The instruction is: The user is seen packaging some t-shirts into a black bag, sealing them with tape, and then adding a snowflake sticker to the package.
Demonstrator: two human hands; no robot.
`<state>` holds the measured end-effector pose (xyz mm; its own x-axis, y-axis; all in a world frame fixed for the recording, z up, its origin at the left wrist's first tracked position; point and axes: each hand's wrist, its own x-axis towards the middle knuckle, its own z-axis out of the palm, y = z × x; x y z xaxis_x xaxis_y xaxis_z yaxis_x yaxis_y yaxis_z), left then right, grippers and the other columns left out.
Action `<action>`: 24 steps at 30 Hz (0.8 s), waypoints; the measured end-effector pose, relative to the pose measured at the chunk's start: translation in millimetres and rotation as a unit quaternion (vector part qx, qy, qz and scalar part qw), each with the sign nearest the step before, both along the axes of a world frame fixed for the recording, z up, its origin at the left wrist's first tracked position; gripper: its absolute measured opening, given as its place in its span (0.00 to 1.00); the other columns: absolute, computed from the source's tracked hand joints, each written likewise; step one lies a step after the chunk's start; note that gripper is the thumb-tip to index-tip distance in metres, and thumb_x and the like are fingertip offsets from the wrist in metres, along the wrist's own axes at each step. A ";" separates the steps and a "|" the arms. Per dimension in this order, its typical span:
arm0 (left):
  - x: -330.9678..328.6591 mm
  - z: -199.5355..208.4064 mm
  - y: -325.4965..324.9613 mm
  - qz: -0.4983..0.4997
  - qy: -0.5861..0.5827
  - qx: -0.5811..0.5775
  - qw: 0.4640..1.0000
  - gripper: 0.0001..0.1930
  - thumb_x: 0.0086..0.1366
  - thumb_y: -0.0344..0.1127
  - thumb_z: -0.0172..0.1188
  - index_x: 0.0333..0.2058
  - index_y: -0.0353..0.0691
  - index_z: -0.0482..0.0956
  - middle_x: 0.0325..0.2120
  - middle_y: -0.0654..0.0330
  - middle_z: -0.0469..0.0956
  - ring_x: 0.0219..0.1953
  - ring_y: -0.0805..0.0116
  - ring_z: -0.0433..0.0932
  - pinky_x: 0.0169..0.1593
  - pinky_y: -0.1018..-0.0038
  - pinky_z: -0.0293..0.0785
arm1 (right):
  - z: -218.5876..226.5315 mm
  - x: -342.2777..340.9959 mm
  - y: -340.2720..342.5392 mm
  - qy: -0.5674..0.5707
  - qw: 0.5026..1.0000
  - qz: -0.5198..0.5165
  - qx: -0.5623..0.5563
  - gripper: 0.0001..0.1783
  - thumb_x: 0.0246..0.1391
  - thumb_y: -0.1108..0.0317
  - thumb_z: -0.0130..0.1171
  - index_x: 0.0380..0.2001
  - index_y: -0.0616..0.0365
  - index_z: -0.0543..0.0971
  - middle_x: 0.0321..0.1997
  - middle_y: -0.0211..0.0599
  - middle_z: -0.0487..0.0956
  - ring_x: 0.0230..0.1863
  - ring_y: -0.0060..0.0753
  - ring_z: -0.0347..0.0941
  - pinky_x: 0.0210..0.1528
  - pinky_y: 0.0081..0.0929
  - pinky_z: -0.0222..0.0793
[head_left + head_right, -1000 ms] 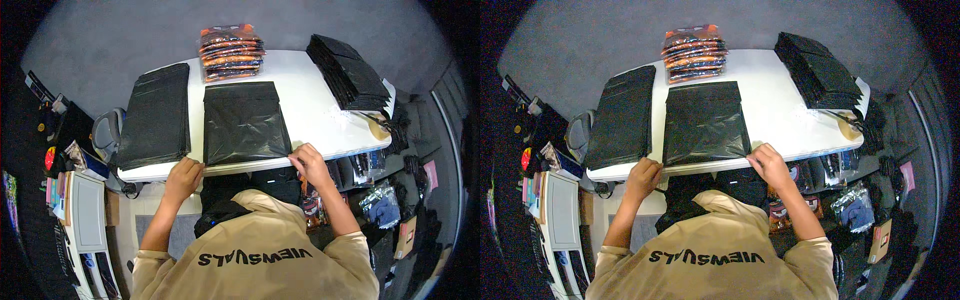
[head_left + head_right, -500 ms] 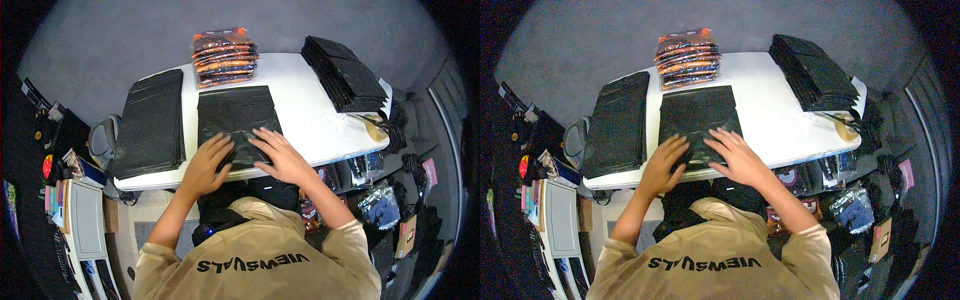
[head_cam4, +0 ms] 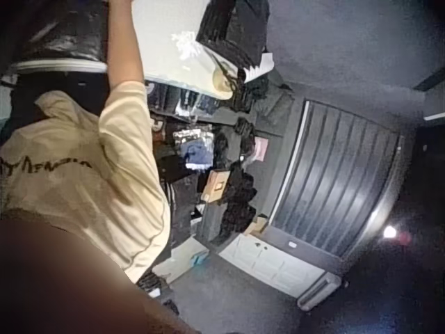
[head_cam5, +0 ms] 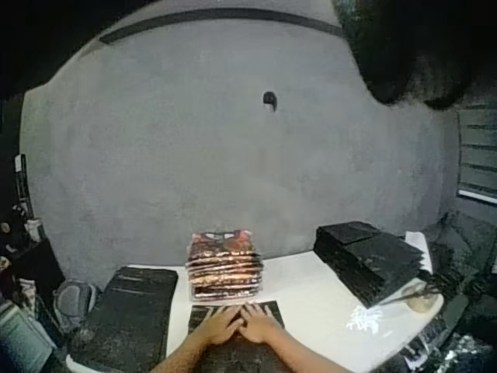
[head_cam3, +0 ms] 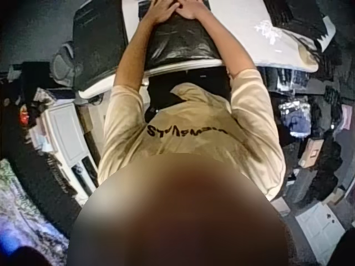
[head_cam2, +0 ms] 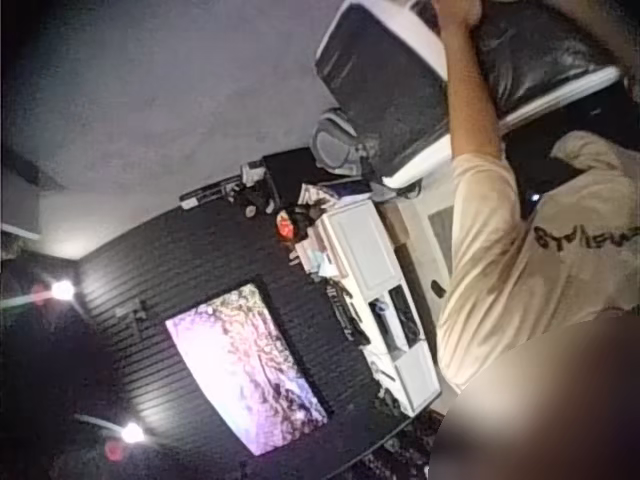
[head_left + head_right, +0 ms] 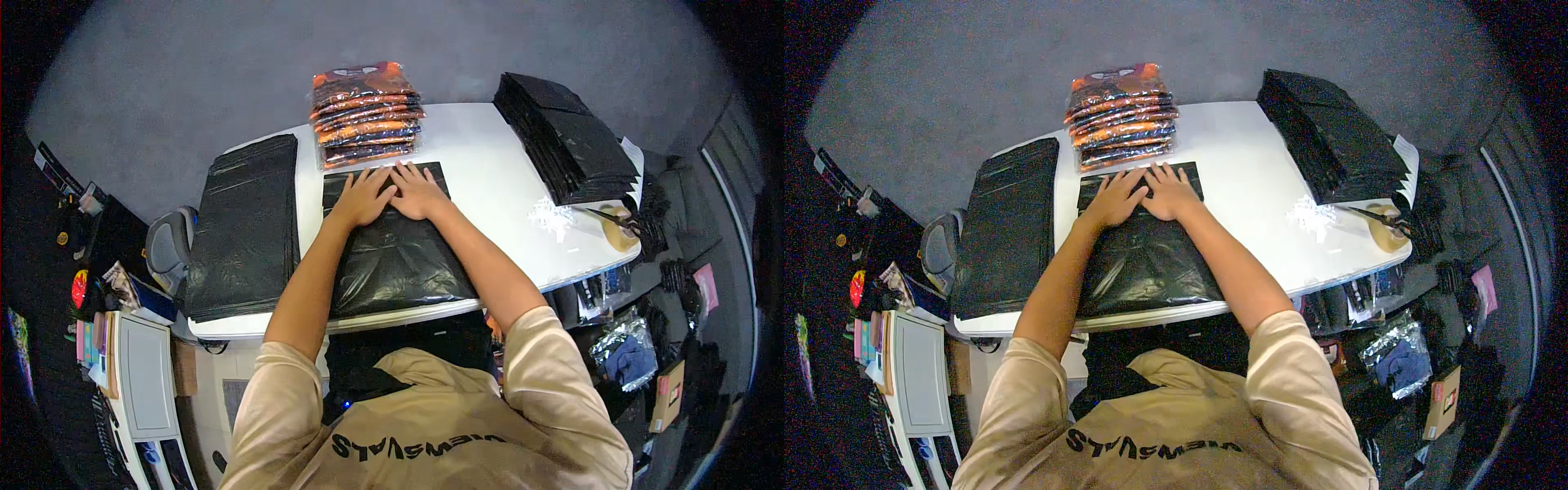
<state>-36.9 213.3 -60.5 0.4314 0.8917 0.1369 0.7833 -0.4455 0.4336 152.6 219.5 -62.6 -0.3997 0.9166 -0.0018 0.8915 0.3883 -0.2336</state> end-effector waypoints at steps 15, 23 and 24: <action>-80.2 0.6 -8.6 0.113 0.189 0.009 0.975 0.48 0.71 0.74 0.49 0.79 0.52 0.52 0.81 0.56 0.45 0.82 0.47 0.42 0.78 0.38 0.40 | -3.3 121.4 34.3 -0.023 0.999 0.027 0.024 0.33 0.78 0.48 0.32 0.82 0.38 0.52 0.87 0.33 0.45 0.87 0.46 0.37 0.84 0.59 0.34; -72.8 2.4 -10.2 0.127 0.193 0.007 0.973 0.50 0.69 0.77 0.47 0.79 0.53 0.51 0.81 0.57 0.44 0.82 0.49 0.42 0.80 0.41 0.37 | 4.6 94.9 54.9 0.145 0.983 -0.106 -0.019 0.32 0.73 0.46 0.47 0.73 0.46 0.70 0.81 0.45 0.60 0.83 0.48 0.51 0.79 0.59 0.49; -66.8 4.2 -9.2 0.125 0.184 0.006 0.975 0.51 0.68 0.78 0.46 0.79 0.52 0.52 0.81 0.57 0.44 0.82 0.51 0.41 0.80 0.44 0.34 | 8.6 83.0 56.2 0.189 0.968 -0.166 -0.009 0.31 0.70 0.45 0.54 0.68 0.49 0.76 0.78 0.48 0.66 0.80 0.50 0.58 0.76 0.61 0.56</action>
